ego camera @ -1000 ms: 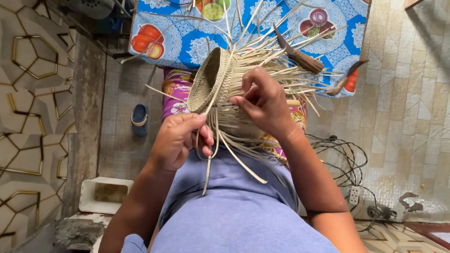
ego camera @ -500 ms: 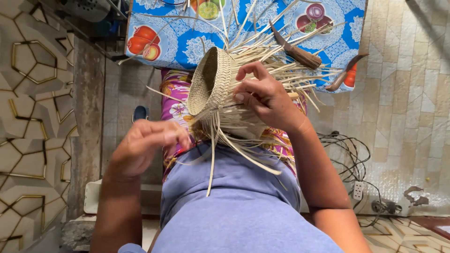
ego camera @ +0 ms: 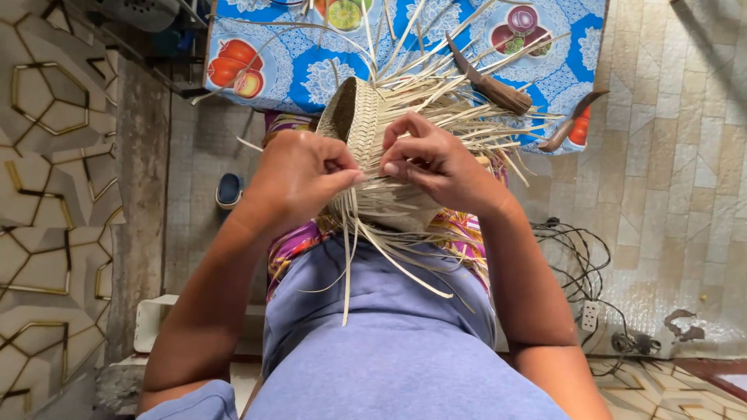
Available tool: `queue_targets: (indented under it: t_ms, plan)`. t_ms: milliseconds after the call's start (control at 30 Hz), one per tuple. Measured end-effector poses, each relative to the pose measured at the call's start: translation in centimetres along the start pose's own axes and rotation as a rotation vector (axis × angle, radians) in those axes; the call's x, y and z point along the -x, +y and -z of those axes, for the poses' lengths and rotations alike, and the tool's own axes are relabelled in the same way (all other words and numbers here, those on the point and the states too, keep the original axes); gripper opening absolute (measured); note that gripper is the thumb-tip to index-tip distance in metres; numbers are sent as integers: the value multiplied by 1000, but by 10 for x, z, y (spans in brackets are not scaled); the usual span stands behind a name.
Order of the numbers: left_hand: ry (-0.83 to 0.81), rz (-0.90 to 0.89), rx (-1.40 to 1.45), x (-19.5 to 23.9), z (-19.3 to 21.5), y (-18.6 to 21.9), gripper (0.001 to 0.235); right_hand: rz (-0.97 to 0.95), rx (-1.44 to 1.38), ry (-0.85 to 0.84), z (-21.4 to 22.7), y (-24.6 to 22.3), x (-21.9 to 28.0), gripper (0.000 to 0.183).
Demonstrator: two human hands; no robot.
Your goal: Weaving the rim of a basket using dried plant fibers and a small wooden tool
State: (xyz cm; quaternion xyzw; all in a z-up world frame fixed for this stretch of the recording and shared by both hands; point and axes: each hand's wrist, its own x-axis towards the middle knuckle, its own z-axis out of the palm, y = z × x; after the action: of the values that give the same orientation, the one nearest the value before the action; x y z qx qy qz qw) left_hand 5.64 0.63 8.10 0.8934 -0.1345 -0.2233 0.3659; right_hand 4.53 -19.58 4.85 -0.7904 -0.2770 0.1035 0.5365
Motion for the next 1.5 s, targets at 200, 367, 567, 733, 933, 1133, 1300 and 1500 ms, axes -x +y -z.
queue_targets:
  t_ms: [200,367,567,733,933,1133,1300,1500]
  plan:
    - [37,66,48,16,1,8,12,-25,-9,-28,-2,-9,-5,13]
    - [145,-112,38,8,-23,-10,2,-38,-31,-17,0,-8,-3,11]
    - [289,-124,281,23,-20,-12,5,-196,156,373,55,70,-9,9]
    - [286,-81,518,21,-24,-21,4,-570,712,320,89,174,-6,20]
    - [216,58,774,23,-30,-24,8,-605,794,192,90,175,-4,22]
    - [216,116,948,24,-31,-18,8,-195,870,438,112,122,13,10]
    - [245,-130,897,23,-35,-16,8,-184,333,802,68,-32,23,23]
    - [180,-32,1097,19,-49,-14,16,-234,155,481,-15,-54,34,35]
